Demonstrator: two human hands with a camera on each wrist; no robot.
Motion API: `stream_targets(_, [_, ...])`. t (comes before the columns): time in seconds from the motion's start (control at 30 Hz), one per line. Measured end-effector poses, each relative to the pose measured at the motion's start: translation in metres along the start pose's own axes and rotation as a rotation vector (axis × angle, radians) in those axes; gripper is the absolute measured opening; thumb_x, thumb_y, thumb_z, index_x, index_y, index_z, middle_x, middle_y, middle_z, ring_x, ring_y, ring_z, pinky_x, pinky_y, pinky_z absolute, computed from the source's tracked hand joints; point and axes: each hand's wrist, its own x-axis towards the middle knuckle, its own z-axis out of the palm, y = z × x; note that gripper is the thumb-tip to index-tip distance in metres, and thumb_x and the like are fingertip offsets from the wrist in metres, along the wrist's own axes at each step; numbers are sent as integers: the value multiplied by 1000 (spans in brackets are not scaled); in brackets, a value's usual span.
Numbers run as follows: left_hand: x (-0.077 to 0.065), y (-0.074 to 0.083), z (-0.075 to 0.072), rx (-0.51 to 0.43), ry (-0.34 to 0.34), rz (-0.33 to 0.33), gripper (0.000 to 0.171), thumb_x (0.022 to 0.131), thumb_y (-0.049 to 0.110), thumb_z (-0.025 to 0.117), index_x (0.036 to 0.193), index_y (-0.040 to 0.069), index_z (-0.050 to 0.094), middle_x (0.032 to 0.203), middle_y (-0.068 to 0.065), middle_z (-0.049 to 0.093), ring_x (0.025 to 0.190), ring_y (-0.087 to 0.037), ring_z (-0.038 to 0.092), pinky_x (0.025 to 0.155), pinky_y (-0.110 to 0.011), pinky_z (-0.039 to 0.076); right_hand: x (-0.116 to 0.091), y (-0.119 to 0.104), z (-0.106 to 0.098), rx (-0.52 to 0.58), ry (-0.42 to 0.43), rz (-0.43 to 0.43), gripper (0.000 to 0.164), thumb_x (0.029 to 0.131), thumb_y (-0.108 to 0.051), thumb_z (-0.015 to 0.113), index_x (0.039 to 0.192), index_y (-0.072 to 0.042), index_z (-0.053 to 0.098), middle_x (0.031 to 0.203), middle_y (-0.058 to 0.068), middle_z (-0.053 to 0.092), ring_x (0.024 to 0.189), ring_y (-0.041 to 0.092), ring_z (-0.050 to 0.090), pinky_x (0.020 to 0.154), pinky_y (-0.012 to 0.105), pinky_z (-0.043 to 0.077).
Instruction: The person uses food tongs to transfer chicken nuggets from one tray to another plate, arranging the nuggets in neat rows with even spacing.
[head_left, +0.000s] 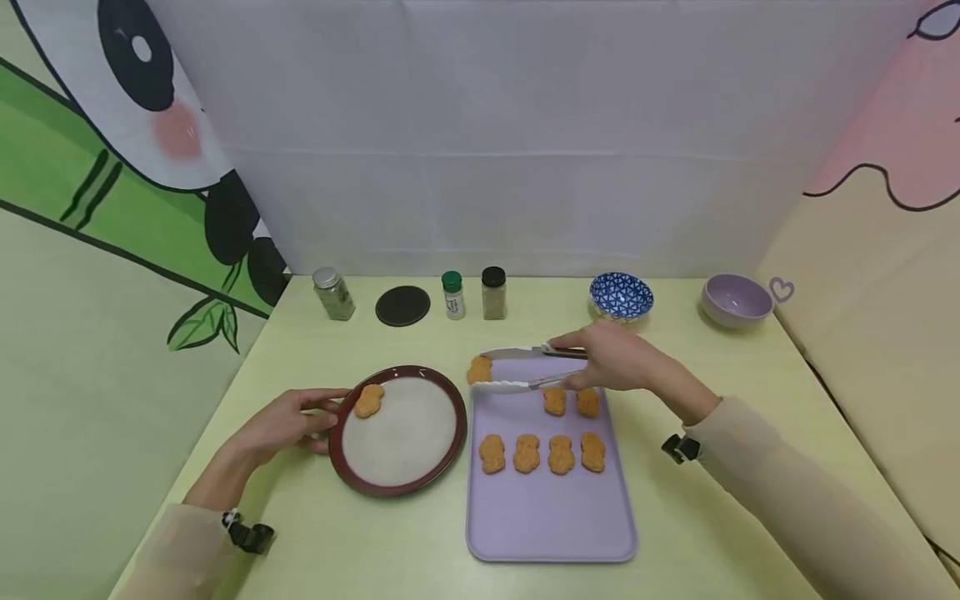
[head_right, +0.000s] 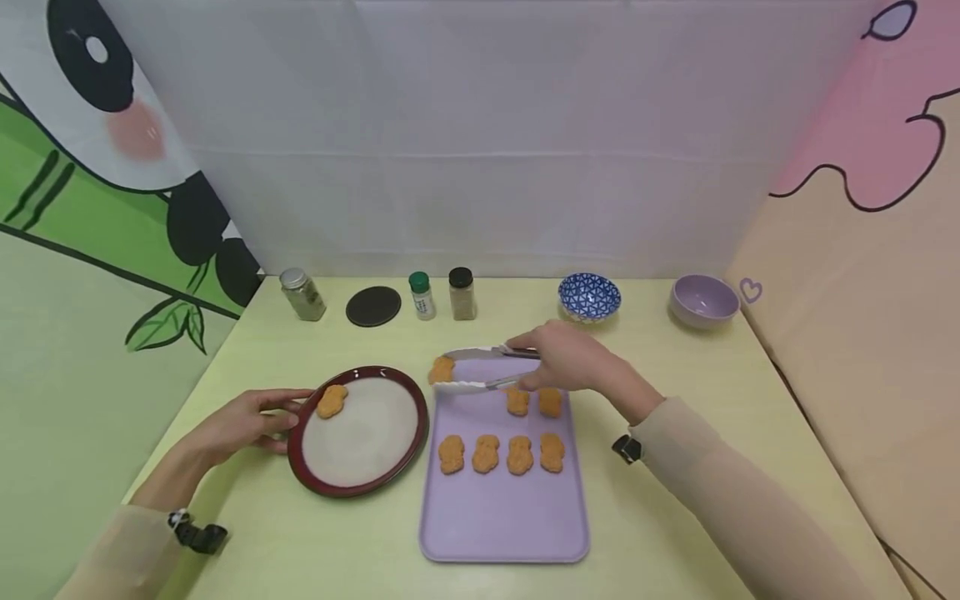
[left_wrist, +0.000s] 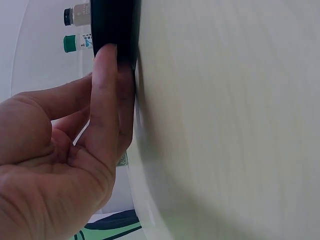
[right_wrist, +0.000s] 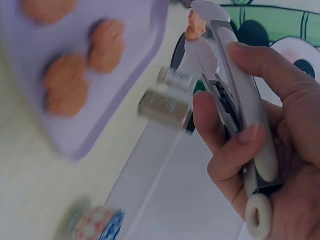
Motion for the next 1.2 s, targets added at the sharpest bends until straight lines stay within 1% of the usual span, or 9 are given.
stream_targets(0.07, [0, 1, 0, 4, -1, -3, 48, 92, 1, 55, 138, 14, 50, 118, -19, 53, 88, -28, 62, 69, -42, 56, 17, -14, 6, -10, -1, -31, 58, 75, -35, 78, 126, -14, 62, 78, -9, 62, 55, 8, 39, 51, 26, 35])
stream_targets(0.27, [0, 5, 2, 7, -1, -19, 49, 91, 1, 55, 138, 14, 50, 119, -19, 53, 87, -28, 62, 69, -42, 56, 63, -52, 33, -44, -49, -101, 58, 77, -37, 76, 128, -16, 61, 102, -5, 68, 63, 10, 46, 59, 26, 42])
stream_targets(0.33, [1, 5, 3, 12, -6, -10, 49, 91, 1, 55, 138, 12, 49, 119, -21, 52, 86, -28, 62, 69, -42, 56, 74, -61, 41, -68, -63, -103, 58, 76, -39, 76, 128, -17, 61, 100, -7, 67, 66, 11, 48, 60, 26, 43])
stream_targets(0.5, [1, 5, 3, 20, -12, 9, 49, 92, 1, 55, 139, 11, 48, 121, -21, 53, 86, -28, 63, 68, -42, 56, 91, -71, 53, -91, -74, -104, 55, 75, -37, 76, 125, -19, 63, 96, -6, 67, 69, 12, 50, 60, 27, 44])
stream_targets(0.7, [0, 2, 1, 18, -8, 6, 49, 91, 1, 56, 139, 12, 48, 120, -20, 53, 86, -28, 63, 68, -42, 56, 100, -72, 58, -48, -84, -94, 55, 73, -34, 76, 124, -19, 64, 100, -3, 69, 65, 12, 49, 56, 26, 42])
stream_targets(0.87, [1, 2, 0, 32, -2, -9, 50, 91, 0, 55, 139, 13, 48, 121, -20, 53, 87, -27, 62, 68, -42, 57, 100, -70, 61, -13, -100, -80, 58, 73, -34, 77, 127, -18, 62, 92, -2, 68, 63, 11, 46, 53, 26, 39])
stream_targets(0.97, [2, 1, -1, 35, -1, -13, 50, 91, 0, 55, 139, 14, 48, 121, -20, 52, 88, -27, 62, 68, -41, 57, 93, -66, 57, -12, -86, -77, 61, 74, -37, 77, 129, -19, 60, 93, -4, 66, 68, 12, 48, 58, 27, 41])
stream_targets(1.1, [3, 1, -1, 29, -7, -10, 50, 91, 0, 55, 139, 14, 49, 121, -19, 53, 88, -27, 62, 68, -42, 56, 66, -48, 38, -27, -46, -66, 65, 74, -40, 77, 132, -18, 58, 103, -8, 66, 73, 10, 51, 66, 25, 45])
stream_targets(1.2, [5, 1, -1, 22, -16, -8, 49, 91, 1, 55, 138, 14, 49, 121, -19, 53, 88, -27, 62, 69, -42, 56, 35, -28, 15, -31, -33, -41, 66, 73, -38, 78, 131, -15, 58, 100, -6, 67, 69, 10, 51, 62, 25, 46])
